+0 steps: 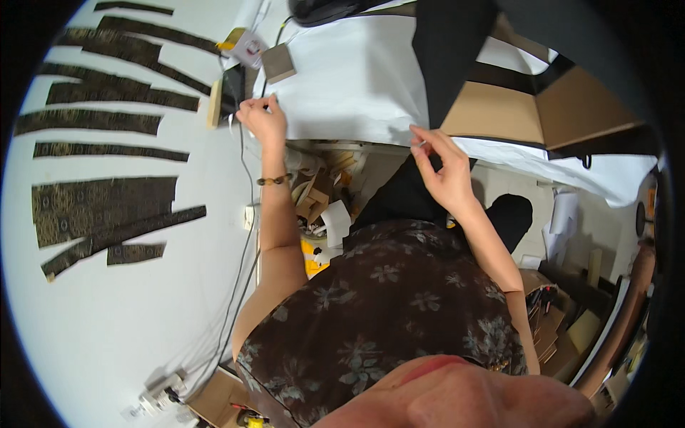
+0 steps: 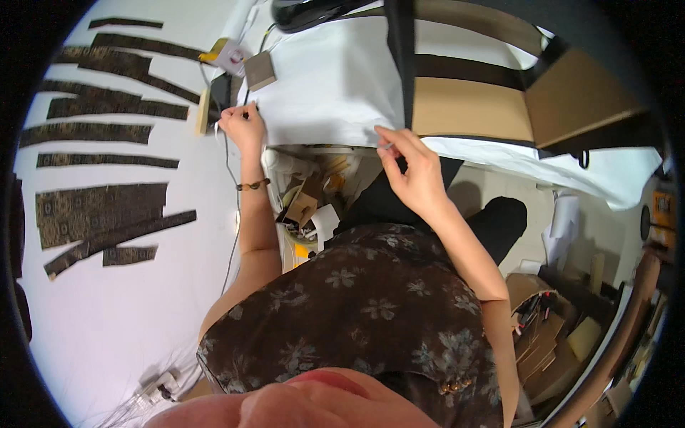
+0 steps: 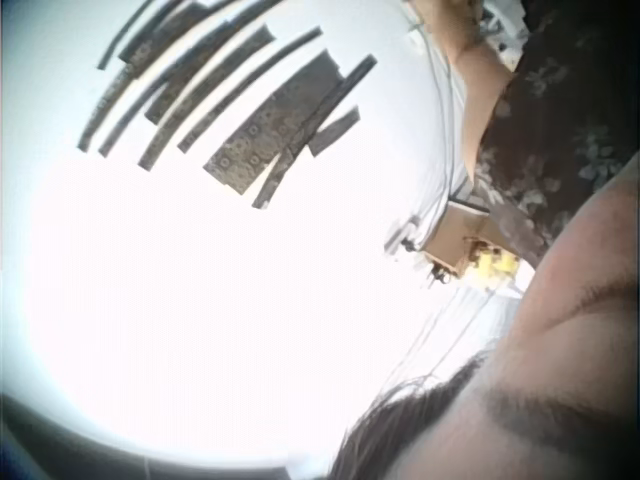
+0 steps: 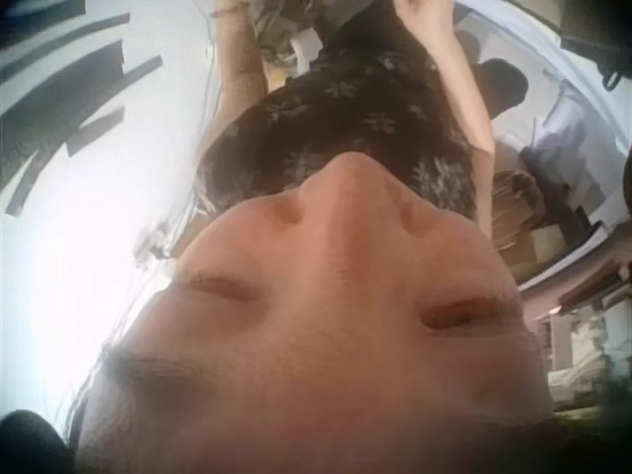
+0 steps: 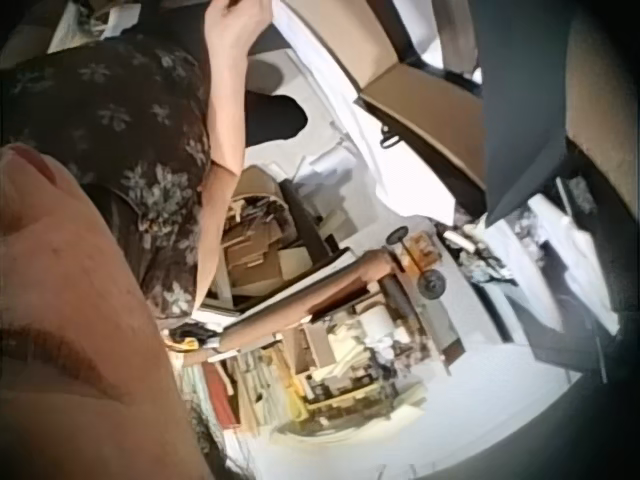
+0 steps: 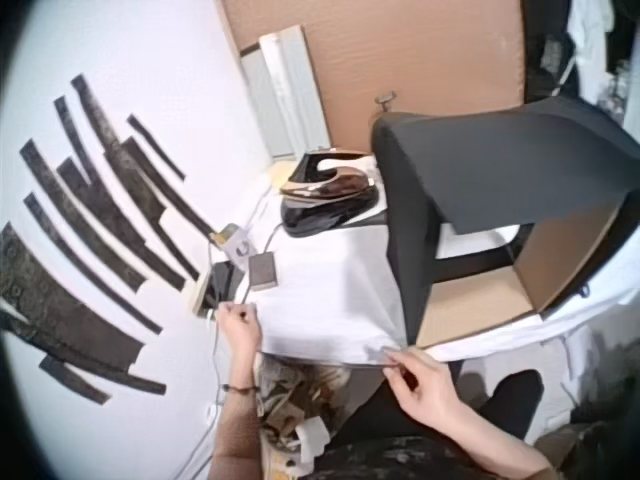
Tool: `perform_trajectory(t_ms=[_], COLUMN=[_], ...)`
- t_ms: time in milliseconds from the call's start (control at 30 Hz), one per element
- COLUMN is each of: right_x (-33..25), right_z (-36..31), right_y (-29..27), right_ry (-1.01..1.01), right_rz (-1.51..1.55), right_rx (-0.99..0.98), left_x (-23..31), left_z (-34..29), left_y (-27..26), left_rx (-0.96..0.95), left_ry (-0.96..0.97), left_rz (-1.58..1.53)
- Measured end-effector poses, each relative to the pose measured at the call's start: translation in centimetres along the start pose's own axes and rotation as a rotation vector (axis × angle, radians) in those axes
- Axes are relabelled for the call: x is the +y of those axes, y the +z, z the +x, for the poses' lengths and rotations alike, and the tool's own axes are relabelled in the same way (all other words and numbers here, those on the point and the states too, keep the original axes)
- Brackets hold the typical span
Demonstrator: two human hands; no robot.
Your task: The person assembles a decorative box by cutting and applying black fabric strips to a cardboard frame. They use scissors to trim the strips and an iron to press them onto the edges, then fold and secure the fabric around the corners.
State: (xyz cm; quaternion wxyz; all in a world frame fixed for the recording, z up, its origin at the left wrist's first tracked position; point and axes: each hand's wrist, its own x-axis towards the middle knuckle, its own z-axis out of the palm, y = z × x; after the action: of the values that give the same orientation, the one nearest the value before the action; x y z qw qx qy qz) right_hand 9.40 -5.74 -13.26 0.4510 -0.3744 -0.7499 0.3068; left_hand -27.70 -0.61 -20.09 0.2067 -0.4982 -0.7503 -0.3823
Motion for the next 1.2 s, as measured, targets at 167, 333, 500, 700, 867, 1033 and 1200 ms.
perform_trajectory(t_ms=[167, 333, 500, 700, 867, 1033, 1200], right_x=[2.0, 3.6, 4.9, 8.4, 12.7, 16.0, 17.0], right_z=[-3.7, -6.4, -8.2, -9.8, -10.4, -8.8, -8.0], right_y=[-2.3, -4.4, -8.5, -11.5, -13.2, -12.4, -11.1], right_ry=[0.108, 0.222, 0.210, 0.341, 0.550, 0.472, 0.470], right_rz=[0.075, 0.057, -0.030, -0.106, -0.059, 0.031, 0.041], right_rx=[0.060, 0.095, 0.228, 0.430, 0.697, 0.816, 0.865], left_x=[-5.0, -3.8, -1.5, -6.3, -4.4, -6.2, -0.7], left_z=[0.4, 0.0, 0.0, 2.3, 2.3, 2.7, 2.3], left_y=[1.7, 0.8, -0.3, 1.3, 3.0, 2.7, -0.1], left_rx=[-0.039, -0.012, -0.094, -0.164, -0.163, -0.131, 0.046], left_ry=[0.120, 0.294, 0.347, 0.071, -0.273, -0.324, 0.220], left_rz=[0.018, 0.146, 0.454, 0.065, -0.138, -0.242, 0.373])
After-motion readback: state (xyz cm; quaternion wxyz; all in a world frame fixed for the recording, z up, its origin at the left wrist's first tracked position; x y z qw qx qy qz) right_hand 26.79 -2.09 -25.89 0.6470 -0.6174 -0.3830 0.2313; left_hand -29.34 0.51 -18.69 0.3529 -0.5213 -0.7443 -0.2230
